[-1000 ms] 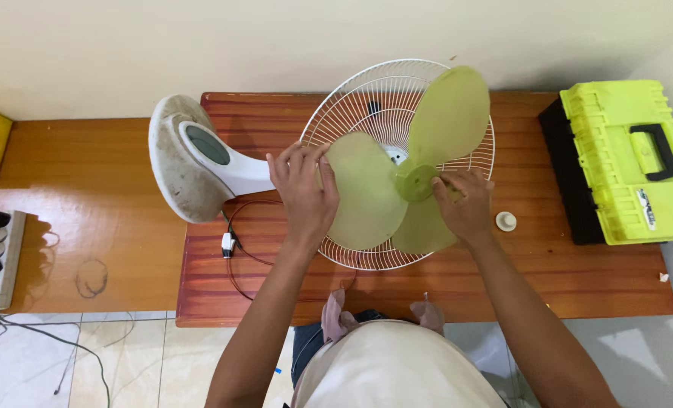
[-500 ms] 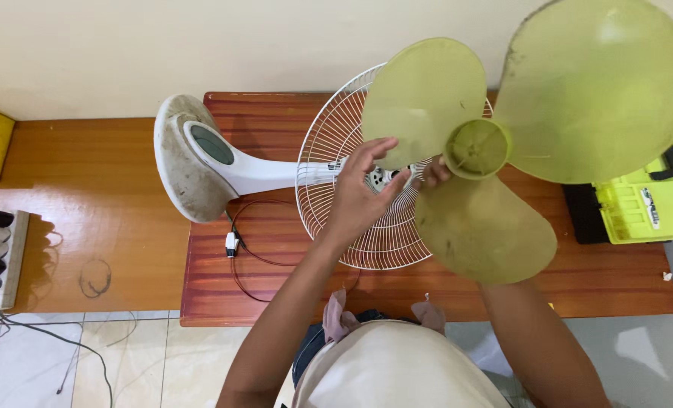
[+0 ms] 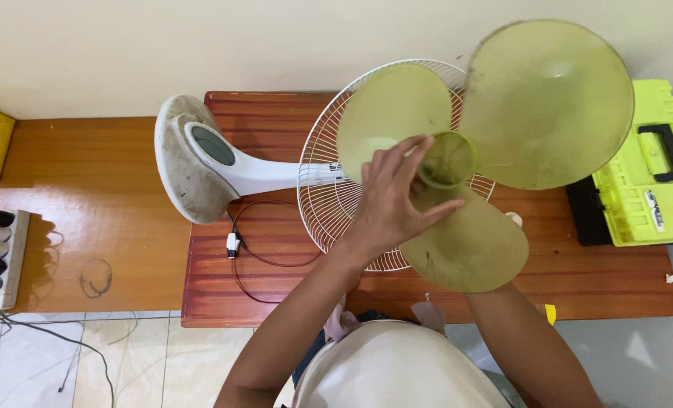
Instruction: The person disassembles a white electric fan on a wooden table. They remove the front grille, unscrew the blade hub, take off the fan blades, detach the rear grille, and then use a screwdriver to open the base casing, exposing the internal wiring.
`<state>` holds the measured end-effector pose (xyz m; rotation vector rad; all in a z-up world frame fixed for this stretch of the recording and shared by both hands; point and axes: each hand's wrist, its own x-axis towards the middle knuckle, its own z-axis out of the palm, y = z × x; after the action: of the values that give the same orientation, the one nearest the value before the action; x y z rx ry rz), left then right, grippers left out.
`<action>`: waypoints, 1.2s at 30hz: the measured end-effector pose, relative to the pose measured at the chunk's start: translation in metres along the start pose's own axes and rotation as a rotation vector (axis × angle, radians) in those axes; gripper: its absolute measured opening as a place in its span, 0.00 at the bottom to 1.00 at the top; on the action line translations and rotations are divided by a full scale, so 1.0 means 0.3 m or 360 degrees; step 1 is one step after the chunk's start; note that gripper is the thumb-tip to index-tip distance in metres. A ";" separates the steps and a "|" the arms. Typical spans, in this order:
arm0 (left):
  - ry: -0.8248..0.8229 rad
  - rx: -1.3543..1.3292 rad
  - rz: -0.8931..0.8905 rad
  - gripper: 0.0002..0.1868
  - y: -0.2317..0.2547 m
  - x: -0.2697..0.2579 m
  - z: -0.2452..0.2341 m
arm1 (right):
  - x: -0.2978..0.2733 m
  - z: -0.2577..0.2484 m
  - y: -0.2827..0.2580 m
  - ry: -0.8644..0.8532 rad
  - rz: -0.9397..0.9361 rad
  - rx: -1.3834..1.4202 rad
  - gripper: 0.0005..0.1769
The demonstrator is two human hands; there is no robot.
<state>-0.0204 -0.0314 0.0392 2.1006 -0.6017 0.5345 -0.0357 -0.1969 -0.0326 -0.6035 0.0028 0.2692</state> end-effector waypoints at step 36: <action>0.0468 -0.2100 -0.1390 0.24 -0.188 -0.007 0.073 | -0.147 -0.215 -0.135 0.0762 -0.0536 -0.1520 0.13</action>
<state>0.0147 -0.0204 -0.0091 0.8147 0.1900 -0.1065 -0.0633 -0.2761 -0.0594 -1.5886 0.2436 -0.2367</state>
